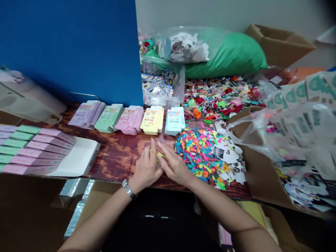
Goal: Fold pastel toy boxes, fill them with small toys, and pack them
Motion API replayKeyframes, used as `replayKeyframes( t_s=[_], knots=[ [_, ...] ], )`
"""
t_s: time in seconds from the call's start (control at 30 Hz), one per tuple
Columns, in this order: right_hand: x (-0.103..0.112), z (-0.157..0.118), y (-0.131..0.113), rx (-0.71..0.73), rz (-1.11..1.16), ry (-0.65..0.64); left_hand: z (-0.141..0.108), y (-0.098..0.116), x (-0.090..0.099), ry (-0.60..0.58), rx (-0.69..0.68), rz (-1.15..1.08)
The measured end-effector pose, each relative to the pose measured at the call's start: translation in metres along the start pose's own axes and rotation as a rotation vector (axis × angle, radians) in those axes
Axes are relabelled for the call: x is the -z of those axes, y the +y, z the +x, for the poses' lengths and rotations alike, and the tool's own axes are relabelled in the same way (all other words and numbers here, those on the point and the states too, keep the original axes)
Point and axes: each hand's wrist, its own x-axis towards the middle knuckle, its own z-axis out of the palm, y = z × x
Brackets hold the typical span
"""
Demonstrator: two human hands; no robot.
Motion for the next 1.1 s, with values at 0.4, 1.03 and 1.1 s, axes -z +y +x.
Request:
replayKeyframes(
  t_s=[0.4,1.03,1.1],
  knots=[
    [0.014,0.167,0.097,-0.132,-0.509,-0.394,-0.054,-0.124,0.070,0.001,0.367,0.757],
    [0.020,0.081,0.015,0.082,-0.221,0.228,0.031,-0.012,0.016,0.385,0.099,-0.023],
    [0.014,0.060,0.004,0.038,-0.160,0.241,0.029,-0.006,0.005,0.392,0.089,-0.003]
  ],
)
